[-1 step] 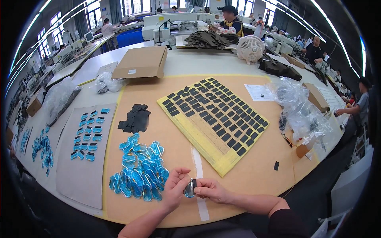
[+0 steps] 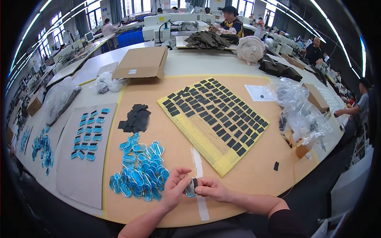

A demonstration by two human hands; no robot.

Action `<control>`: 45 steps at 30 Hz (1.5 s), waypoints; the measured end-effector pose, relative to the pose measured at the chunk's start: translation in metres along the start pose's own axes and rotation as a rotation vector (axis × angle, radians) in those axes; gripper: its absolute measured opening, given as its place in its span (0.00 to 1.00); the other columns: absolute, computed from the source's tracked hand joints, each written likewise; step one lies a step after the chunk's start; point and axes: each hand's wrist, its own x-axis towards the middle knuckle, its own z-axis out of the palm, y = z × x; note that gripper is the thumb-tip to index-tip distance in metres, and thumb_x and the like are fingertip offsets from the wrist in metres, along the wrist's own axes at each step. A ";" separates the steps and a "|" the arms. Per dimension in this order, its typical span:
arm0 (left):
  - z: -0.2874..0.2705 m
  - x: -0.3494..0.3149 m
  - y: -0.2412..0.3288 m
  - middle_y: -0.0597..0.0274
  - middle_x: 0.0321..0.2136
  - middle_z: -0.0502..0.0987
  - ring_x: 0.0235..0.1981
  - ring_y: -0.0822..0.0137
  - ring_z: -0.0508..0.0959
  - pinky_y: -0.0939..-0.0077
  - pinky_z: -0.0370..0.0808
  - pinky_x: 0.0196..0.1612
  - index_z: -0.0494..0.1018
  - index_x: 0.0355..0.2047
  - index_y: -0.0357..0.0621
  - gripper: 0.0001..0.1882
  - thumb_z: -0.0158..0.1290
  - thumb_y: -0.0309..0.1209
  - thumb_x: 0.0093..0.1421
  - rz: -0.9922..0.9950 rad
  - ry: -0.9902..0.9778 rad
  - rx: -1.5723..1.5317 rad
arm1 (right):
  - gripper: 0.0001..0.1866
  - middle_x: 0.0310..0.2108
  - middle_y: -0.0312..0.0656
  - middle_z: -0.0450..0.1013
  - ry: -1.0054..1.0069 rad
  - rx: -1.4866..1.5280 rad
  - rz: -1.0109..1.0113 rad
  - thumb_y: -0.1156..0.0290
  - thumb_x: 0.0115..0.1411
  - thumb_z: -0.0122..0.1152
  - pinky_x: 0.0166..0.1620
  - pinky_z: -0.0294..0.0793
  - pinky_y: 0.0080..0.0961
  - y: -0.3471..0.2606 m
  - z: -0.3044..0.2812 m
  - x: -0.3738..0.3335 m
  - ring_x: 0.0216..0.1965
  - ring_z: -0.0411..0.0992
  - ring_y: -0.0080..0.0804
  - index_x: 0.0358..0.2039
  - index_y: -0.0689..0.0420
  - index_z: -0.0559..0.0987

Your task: Assembling small metal or plastic tags by attaching adhesive black backing pieces.

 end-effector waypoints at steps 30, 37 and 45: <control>-0.014 -0.001 0.004 0.64 0.30 0.76 0.26 0.77 0.75 0.84 0.73 0.30 0.71 0.41 0.37 0.06 0.51 0.26 0.66 0.022 -0.163 0.039 | 0.07 0.25 0.29 0.69 0.140 -0.358 -0.211 0.74 0.58 0.66 0.27 0.59 0.13 -0.019 -0.011 -0.001 0.25 0.61 0.12 0.29 0.58 0.75; -0.009 -0.001 0.005 0.59 0.37 0.75 0.37 0.69 0.78 0.76 0.77 0.43 0.70 0.43 0.35 0.07 0.49 0.22 0.65 0.145 -0.209 0.019 | 0.06 0.29 0.32 0.72 0.189 -0.403 -0.334 0.76 0.58 0.66 0.29 0.64 0.13 -0.014 -0.017 0.001 0.28 0.66 0.14 0.35 0.59 0.77; -0.011 0.001 0.008 0.55 0.42 0.71 0.42 0.65 0.78 0.71 0.76 0.49 0.70 0.43 0.33 0.07 0.48 0.19 0.64 0.226 -0.278 -0.005 | 0.07 0.31 0.31 0.72 0.222 -0.388 -0.386 0.73 0.59 0.65 0.31 0.64 0.13 -0.011 -0.022 0.005 0.28 0.65 0.14 0.38 0.58 0.78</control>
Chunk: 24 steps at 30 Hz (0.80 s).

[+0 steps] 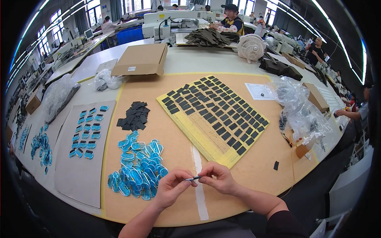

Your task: Assembling small metal or plastic tags by attaching adhesive black backing pieces.

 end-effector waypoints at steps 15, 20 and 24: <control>0.001 0.001 -0.001 0.54 0.40 0.73 0.41 0.62 0.78 0.67 0.75 0.47 0.69 0.42 0.37 0.07 0.50 0.19 0.63 -0.033 0.007 -0.144 | 0.05 0.35 0.35 0.72 -0.079 0.268 0.064 0.78 0.61 0.60 0.41 0.70 0.16 -0.004 -0.004 -0.003 0.38 0.70 0.19 0.39 0.61 0.76; 0.002 0.000 0.001 0.55 0.40 0.74 0.43 0.63 0.77 0.70 0.75 0.48 0.72 0.39 0.39 0.10 0.56 0.16 0.57 0.201 0.122 0.254 | 0.07 0.35 0.33 0.72 0.013 0.339 0.264 0.68 0.66 0.56 0.39 0.69 0.15 -0.017 -0.001 0.002 0.35 0.68 0.16 0.38 0.59 0.76; 0.002 -0.001 0.011 0.55 0.43 0.74 0.43 0.59 0.78 0.70 0.77 0.45 0.77 0.36 0.40 0.14 0.61 0.16 0.48 0.360 0.048 0.777 | 0.13 0.31 0.30 0.71 -0.199 0.325 0.442 0.60 0.68 0.51 0.37 0.66 0.13 -0.014 -0.008 -0.001 0.32 0.66 0.13 0.36 0.56 0.76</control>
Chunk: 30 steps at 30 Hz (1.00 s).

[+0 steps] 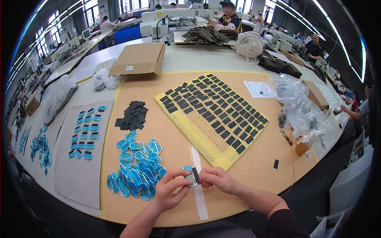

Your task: Assembling small metal or plastic tags by attaching adhesive black backing pieces.

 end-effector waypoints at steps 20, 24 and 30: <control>0.005 -0.001 0.001 0.55 0.42 0.76 0.41 0.59 0.79 0.72 0.78 0.41 0.79 0.34 0.44 0.16 0.62 0.16 0.44 0.056 -0.060 0.108 | 0.12 0.26 0.26 0.63 -0.067 0.083 -0.063 0.63 0.69 0.51 0.29 0.55 0.13 0.009 0.008 0.000 0.27 0.57 0.12 0.28 0.54 0.70; 0.006 0.000 0.000 0.56 0.42 0.76 0.41 0.59 0.79 0.72 0.78 0.41 0.80 0.35 0.44 0.16 0.62 0.16 0.44 0.071 -0.048 0.133 | 0.11 0.26 0.26 0.64 -0.063 -0.021 -0.084 0.63 0.67 0.54 0.29 0.55 0.13 0.008 0.013 -0.002 0.26 0.56 0.12 0.29 0.54 0.72; 0.007 -0.001 -0.001 0.56 0.41 0.76 0.40 0.59 0.80 0.72 0.78 0.40 0.80 0.34 0.43 0.15 0.62 0.16 0.44 0.132 -0.041 0.115 | 0.09 0.28 0.28 0.66 -0.143 0.247 0.032 0.64 0.66 0.56 0.31 0.57 0.13 0.009 0.007 -0.004 0.28 0.59 0.14 0.35 0.56 0.75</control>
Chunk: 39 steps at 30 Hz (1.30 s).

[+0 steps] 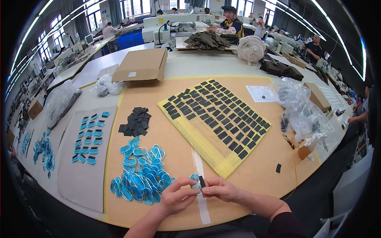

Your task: Assembling small metal or plastic tags by attaching adhesive black backing pieces.

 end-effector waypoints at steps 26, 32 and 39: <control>-0.006 -0.011 -0.003 0.54 0.42 0.74 0.39 0.66 0.75 0.75 0.73 0.42 0.77 0.31 0.45 0.15 0.63 0.15 0.44 -0.147 0.114 -0.123 | 0.11 0.28 0.31 0.69 0.068 -0.119 -0.053 0.63 0.67 0.54 0.33 0.62 0.14 0.006 0.007 -0.003 0.29 0.62 0.15 0.29 0.54 0.72; -0.001 -0.002 -0.015 0.53 0.44 0.74 0.39 0.63 0.78 0.76 0.76 0.38 0.79 0.34 0.43 0.17 0.62 0.13 0.43 -0.016 0.179 -0.067 | 0.11 0.28 0.29 0.71 0.167 -0.237 -0.139 0.64 0.66 0.54 0.35 0.65 0.14 0.000 0.001 0.001 0.30 0.64 0.13 0.30 0.56 0.75; 0.000 -0.008 -0.025 0.54 0.44 0.75 0.39 0.64 0.77 0.77 0.73 0.37 0.80 0.35 0.44 0.19 0.64 0.14 0.42 0.022 0.175 -0.034 | 0.10 0.27 0.31 0.70 0.212 -0.184 -0.151 0.66 0.65 0.54 0.34 0.64 0.15 -0.006 -0.001 0.005 0.29 0.64 0.14 0.28 0.56 0.74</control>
